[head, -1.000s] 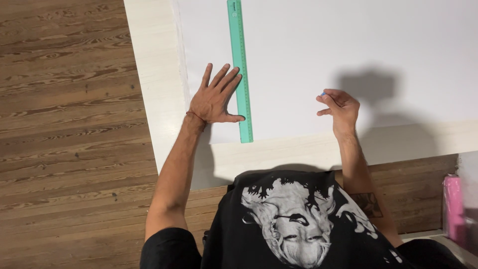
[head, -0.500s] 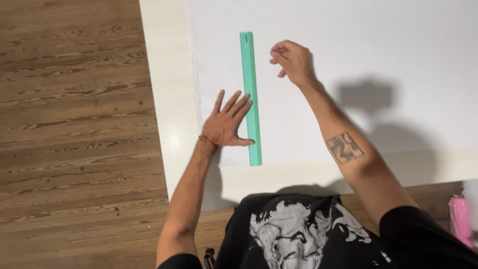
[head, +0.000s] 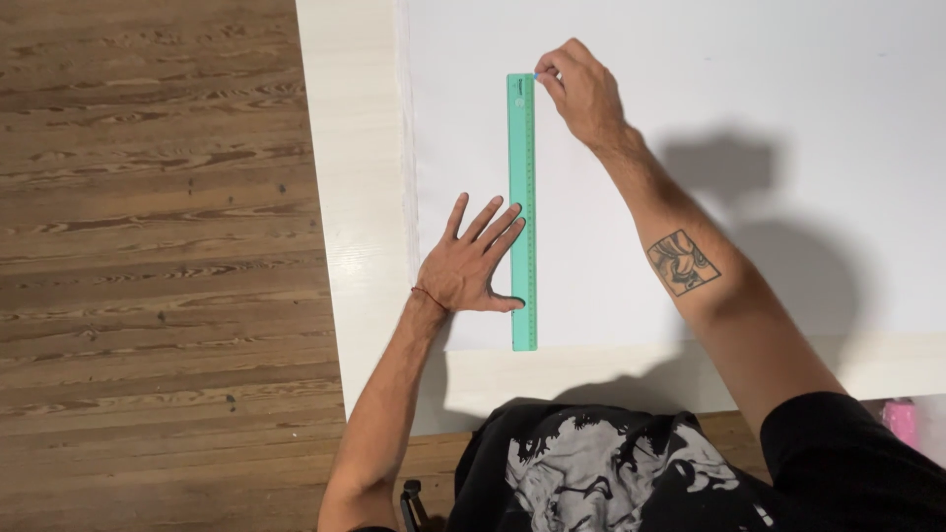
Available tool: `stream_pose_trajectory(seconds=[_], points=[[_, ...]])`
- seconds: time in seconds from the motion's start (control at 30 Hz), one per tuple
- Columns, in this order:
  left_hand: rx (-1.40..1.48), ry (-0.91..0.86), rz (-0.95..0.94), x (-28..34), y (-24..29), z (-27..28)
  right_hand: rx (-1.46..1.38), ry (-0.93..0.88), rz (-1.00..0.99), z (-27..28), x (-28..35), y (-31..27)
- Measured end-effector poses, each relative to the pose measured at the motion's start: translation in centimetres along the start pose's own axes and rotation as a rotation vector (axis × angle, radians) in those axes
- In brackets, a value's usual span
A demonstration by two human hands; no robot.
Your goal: Marking straight lines on a large sheet of leather using a ruler and chalk
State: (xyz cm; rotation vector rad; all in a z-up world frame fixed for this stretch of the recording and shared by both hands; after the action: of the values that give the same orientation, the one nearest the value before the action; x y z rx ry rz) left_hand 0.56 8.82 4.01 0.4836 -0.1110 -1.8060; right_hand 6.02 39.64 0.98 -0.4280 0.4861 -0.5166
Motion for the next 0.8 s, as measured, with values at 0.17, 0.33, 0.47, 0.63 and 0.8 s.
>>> stream_pose_trajectory(seconds=[0.17, 0.33, 0.47, 0.63, 0.8], points=[[-0.005, -0.002, 0.004, -0.1, -0.1, 0.1, -0.005, 0.005, -0.040, -0.2, 0.0, 0.4], [-0.006, -0.004, 0.008, 0.0, 0.0, 0.0, 0.022, -0.004, -0.021, -0.2, 0.1, -0.2], [-0.005, -0.018, 0.008, 0.0, 0.0, 0.0, 0.024, -0.014, -0.005, 0.0, 0.1, -0.5], [-0.023, -0.040, 0.010, 0.0, 0.2, 0.0, 0.016, -0.030, -0.045, -0.3, 0.1, -0.2], [0.005, -0.033, 0.032, -0.7, -0.1, 0.5, 0.045, -0.025, -0.005, -0.7, 0.1, 0.3]])
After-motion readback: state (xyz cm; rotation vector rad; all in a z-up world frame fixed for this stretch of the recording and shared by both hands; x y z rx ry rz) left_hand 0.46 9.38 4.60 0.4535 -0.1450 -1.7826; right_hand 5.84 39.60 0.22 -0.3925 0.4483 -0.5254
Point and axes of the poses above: each hand's wrist, its own x-axis away from the middle knuckle, its own z-axis out of the back of the hand, y = z × x, the point moved 10 cm from there along -x, towards the middle knuckle, and after that the axes turned 9 degrees about z, right-handed, at the moved point
